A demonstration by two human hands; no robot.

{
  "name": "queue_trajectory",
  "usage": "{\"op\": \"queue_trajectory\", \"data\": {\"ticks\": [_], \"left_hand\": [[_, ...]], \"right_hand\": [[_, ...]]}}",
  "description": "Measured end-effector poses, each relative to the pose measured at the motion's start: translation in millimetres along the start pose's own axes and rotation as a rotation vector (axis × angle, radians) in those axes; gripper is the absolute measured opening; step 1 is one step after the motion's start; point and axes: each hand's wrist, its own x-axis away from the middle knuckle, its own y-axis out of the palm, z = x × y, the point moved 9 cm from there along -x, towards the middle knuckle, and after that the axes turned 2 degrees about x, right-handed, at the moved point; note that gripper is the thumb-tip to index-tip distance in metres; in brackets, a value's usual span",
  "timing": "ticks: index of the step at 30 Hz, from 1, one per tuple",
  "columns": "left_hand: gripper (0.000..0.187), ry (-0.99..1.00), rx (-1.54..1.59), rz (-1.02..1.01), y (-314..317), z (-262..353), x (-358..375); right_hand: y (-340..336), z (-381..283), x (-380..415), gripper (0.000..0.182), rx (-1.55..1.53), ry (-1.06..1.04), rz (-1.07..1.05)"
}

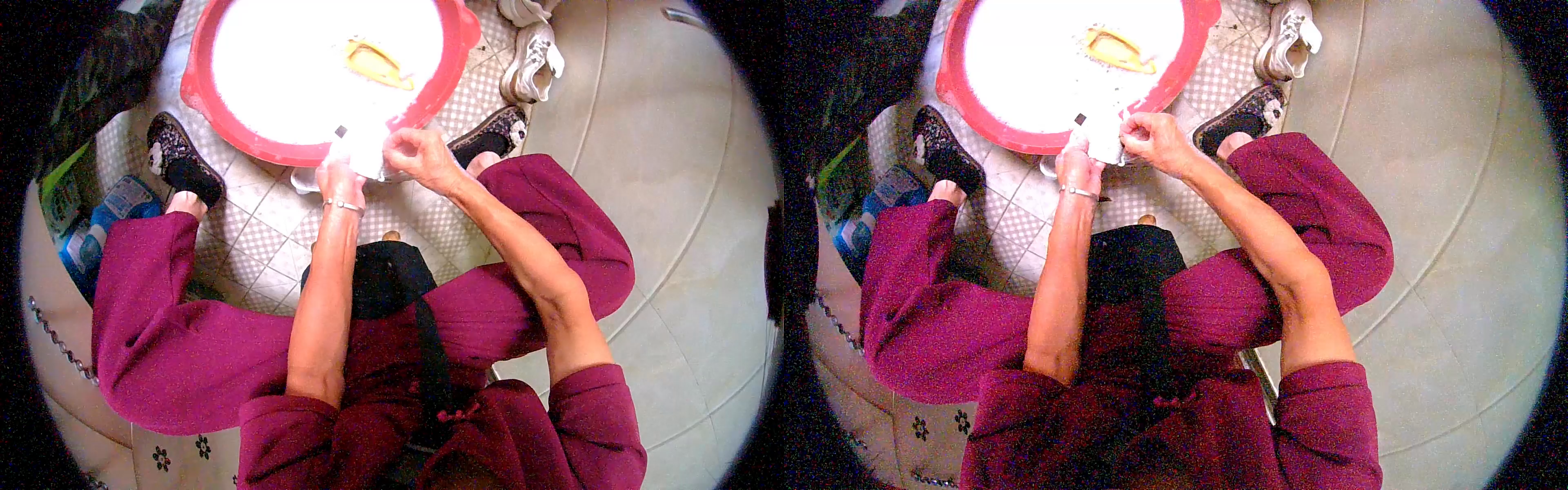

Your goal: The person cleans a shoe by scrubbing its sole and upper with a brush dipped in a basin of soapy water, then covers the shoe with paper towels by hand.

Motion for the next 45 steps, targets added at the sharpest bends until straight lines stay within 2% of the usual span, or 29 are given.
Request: {"op": "queue_trajectory", "data": {"ticks": [4,6,13,17,25,29,32,45], "left_hand": [[0.033,-0.012,0.004,0.013,-1,-1,0],[0.023,-0.009,0.052,0.033,-6,-3,-3],[0.024,0.001,0.083,0.034,-6,-2,-5],[0.024,0.002,0.068,0.055,-6,-3,-6],[0.023,0.021,0.091,0.053,-7,-2,-6],[0.023,-0.01,0.048,0.057,-7,-3,-7],[0.023,-0.012,0.079,0.061,-7,-4,-7],[0.022,-0.003,0.07,0.055,-9,-2,-8]], "right_hand": [[0,0,0,0.014,0.022,0.008,0.024],[1,-1,-2,0.014,0.044,-0.012,0.037],[4,-13,-6,0.014,0.198,-0.123,0.088],[7,-14,-6,0.013,0.212,-0.128,0.074],[-18,-14,0,0.01,0.142,-0.134,0.211],[-10,-15,3,0.009,0.109,-0.169,0.111],[-5,-7,1,0.01,0.099,-0.107,0.101],[7,-15,-9,0.013,0.222,-0.139,0.069]]}}
